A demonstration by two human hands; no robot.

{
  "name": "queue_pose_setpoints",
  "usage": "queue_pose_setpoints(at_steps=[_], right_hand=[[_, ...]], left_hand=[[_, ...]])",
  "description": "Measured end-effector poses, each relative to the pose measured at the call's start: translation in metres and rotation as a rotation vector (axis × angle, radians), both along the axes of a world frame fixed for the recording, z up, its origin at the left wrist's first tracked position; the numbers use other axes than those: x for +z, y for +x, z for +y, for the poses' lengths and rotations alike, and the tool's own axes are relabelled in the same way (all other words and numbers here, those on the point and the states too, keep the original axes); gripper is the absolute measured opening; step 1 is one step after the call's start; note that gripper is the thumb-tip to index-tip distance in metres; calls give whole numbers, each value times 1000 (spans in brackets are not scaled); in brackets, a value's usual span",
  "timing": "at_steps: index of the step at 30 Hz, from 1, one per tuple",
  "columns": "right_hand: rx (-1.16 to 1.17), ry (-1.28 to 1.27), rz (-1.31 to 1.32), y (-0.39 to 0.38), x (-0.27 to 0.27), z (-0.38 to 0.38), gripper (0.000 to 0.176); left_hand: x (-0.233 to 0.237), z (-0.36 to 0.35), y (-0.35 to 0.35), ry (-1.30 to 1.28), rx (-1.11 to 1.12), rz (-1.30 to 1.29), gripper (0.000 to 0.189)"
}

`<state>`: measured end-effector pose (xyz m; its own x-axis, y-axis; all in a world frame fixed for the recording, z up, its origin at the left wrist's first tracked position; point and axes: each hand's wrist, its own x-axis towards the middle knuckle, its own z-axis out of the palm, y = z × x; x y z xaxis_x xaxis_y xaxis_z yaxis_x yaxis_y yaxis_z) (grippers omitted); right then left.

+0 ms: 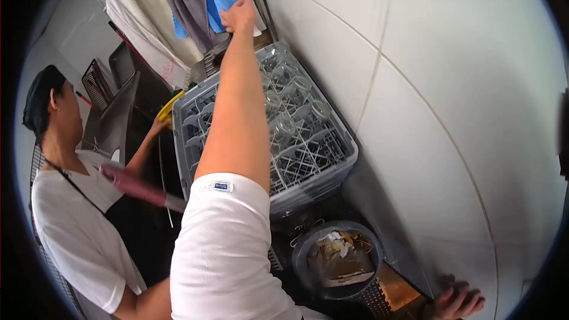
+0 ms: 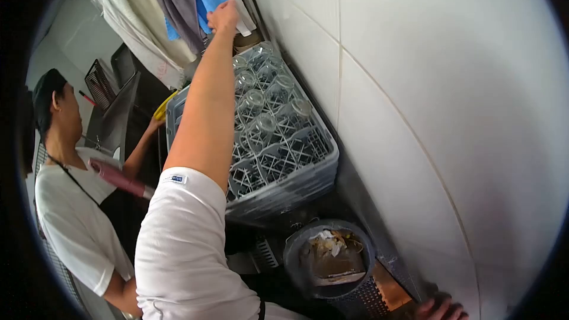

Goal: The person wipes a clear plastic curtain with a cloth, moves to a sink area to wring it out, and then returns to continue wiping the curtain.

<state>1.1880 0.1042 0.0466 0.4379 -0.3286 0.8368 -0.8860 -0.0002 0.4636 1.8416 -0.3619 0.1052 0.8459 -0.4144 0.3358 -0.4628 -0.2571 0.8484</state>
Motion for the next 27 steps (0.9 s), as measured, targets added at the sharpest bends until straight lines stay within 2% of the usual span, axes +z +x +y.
queue_pose_setpoints(at_steps=[6,9,11,13,15,17,19,21,23,24,27], right_hand=[[-42,-79,103,17,12,-24,33],[-74,-88,117,21,14,-27,33],[-54,-81,105,22,14,-26,34],[-56,-49,98,17,12,-19,34],[-46,-61,68,19,13,-19,33],[-16,-129,60,12,6,-18,33],[-15,-48,47,3,1,-7,29],[6,-32,-2,-33,-39,11,29],[6,24,-19,-39,-44,17,27],[-5,55,-28,-43,-47,20,29],[15,101,-42,-47,-50,23,32]], left_hand=[[8,-45,70,146,40,-28,52],[-1,-68,127,144,-141,-34,60],[-9,-59,125,-214,-169,-88,48],[14,-18,38,-402,-120,-144,39],[-1,-40,10,-747,-196,-118,34],[23,-16,-50,-913,-356,373,44],[60,29,-100,-996,-535,525,41],[79,40,-111,-1090,-657,529,42],[114,82,-140,-1121,-804,569,42],[123,86,-145,-1129,-811,526,44],[145,102,-165,-1167,-1044,407,36]])
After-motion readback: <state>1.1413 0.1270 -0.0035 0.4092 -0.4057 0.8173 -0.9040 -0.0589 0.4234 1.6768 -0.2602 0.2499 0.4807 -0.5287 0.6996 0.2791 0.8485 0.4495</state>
